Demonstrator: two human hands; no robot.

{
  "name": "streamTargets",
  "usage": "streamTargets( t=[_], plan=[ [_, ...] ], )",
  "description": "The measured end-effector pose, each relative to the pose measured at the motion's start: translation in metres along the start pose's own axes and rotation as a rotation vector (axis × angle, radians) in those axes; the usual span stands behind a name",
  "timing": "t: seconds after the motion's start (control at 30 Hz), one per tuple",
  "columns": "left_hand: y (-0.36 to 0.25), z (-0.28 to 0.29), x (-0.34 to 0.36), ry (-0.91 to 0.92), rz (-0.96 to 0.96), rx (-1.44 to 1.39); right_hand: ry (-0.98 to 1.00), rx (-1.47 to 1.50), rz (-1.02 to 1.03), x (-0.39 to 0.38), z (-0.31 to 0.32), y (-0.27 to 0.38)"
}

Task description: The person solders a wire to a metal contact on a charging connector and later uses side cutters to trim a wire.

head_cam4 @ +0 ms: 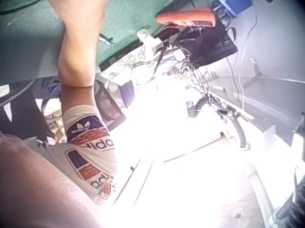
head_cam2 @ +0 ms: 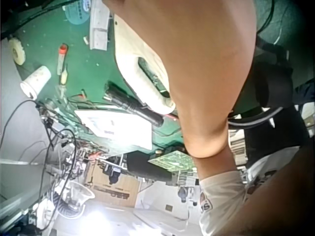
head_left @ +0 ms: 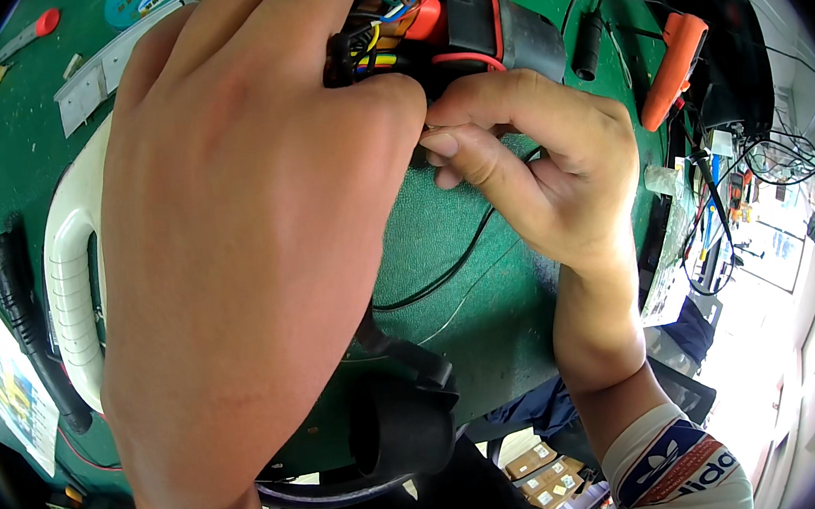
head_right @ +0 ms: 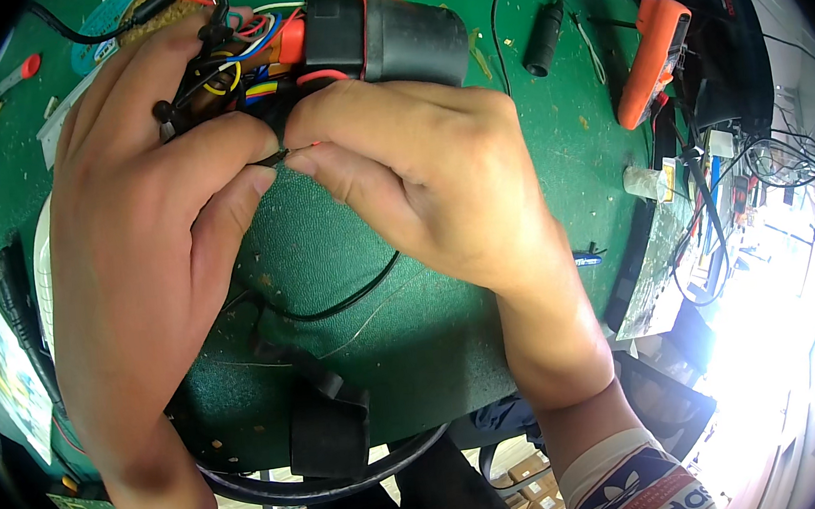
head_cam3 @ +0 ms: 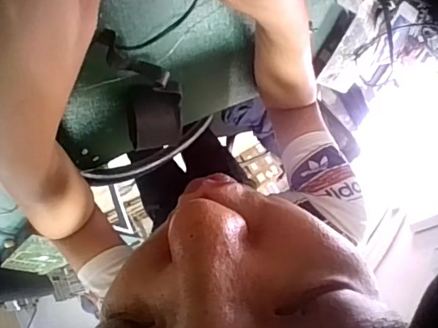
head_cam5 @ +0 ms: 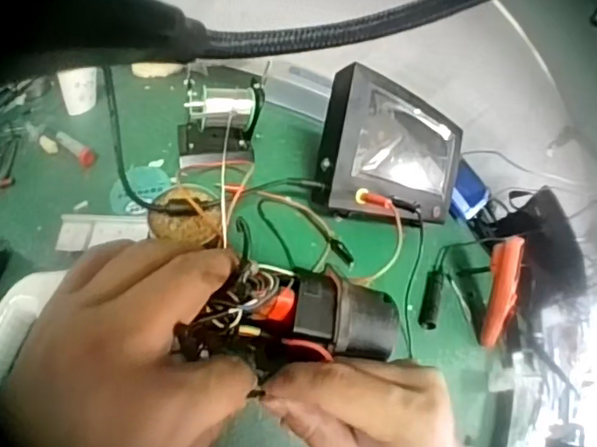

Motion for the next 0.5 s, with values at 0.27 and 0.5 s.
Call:
streamTargets(
  t=[0.27,0.5],
  plan=[
    [0.001,0.007,-0.002,0.004,0.024,-0.013,-0.016,0.035,-0.056,0.005,0.002,0.013],
    [0.000,0.007,-0.001,-0.025,0.041,-0.066,0.060,-0.018,0.004,0.005,0.010,0.005]
  ],
)
Point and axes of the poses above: each hand's wrist, its own x-axis towards the middle knuckle, its own z-axis out of the back of the hand, y = z × x, the point moved 1 cm from there along x, towards the middle knuckle, and after that the axes turned 3 degrees about x, right-handed, at the moved point
